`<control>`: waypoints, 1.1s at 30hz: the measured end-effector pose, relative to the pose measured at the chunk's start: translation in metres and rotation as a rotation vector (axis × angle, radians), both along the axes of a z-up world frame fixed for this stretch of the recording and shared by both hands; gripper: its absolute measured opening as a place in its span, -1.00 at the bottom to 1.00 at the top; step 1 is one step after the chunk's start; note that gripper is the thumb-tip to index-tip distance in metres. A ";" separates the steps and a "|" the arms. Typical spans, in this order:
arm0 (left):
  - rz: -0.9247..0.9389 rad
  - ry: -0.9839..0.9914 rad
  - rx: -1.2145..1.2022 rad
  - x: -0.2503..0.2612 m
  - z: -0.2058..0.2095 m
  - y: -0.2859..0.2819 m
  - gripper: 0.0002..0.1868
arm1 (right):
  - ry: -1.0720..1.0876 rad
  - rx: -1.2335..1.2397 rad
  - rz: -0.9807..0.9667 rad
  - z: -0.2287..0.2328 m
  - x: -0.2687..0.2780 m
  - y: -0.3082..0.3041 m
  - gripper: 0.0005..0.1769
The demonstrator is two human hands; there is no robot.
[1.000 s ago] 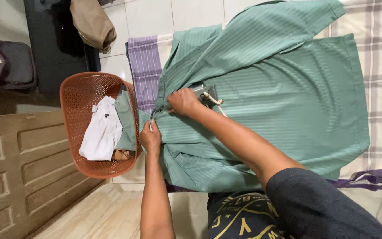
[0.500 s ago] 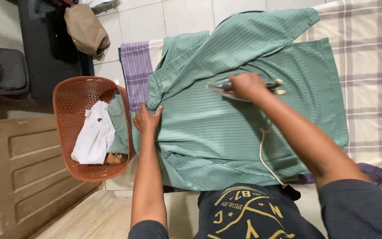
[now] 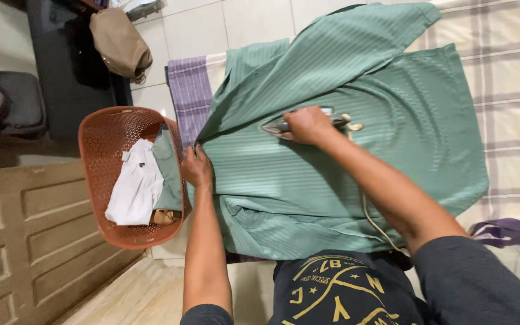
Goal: Ironing a green shirt on a flat surface.
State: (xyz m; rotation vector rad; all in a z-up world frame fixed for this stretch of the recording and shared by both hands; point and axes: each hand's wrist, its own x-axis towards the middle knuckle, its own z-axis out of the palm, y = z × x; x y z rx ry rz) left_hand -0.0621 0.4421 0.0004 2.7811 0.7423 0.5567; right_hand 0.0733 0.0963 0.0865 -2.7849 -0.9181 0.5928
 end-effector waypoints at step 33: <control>0.033 0.316 -0.239 -0.073 0.018 0.005 -0.55 | 0.148 0.089 0.232 -0.013 -0.074 0.159 -0.39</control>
